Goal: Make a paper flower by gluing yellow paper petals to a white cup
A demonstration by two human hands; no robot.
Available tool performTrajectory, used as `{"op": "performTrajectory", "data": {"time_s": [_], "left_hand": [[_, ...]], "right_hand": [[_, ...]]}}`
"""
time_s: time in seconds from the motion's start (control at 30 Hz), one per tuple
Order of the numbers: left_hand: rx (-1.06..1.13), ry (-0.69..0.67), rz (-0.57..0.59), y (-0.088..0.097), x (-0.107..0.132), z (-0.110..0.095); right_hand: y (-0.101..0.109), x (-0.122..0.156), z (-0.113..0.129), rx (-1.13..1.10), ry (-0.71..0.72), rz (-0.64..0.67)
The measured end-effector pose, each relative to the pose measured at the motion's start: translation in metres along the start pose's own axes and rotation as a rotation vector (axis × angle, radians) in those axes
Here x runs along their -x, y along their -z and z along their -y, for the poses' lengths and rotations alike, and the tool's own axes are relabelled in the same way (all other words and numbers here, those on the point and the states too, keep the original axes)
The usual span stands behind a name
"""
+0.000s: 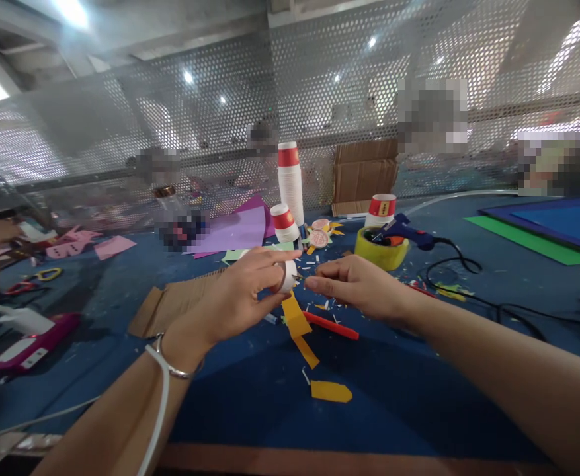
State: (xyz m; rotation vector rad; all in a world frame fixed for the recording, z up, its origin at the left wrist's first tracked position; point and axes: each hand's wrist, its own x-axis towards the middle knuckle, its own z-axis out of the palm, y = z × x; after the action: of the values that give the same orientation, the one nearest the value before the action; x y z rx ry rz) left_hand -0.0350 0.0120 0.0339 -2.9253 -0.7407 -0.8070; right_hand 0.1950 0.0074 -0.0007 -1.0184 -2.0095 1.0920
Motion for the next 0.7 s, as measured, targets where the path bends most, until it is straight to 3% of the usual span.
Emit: {"op": "performTrajectory", "data": {"time_s": [0.23, 0.7], "left_hand": [[0.030, 0.002, 0.000, -0.002, 0.001, 0.002], [0.348, 0.135, -0.011, -0.014, 0.001, 0.009]], "right_hand": [[-0.001, 0.001, 0.005, -0.045, -0.052, -0.005], [0.000, 0.002, 0.007, -0.246, -0.190, 0.026]]}}
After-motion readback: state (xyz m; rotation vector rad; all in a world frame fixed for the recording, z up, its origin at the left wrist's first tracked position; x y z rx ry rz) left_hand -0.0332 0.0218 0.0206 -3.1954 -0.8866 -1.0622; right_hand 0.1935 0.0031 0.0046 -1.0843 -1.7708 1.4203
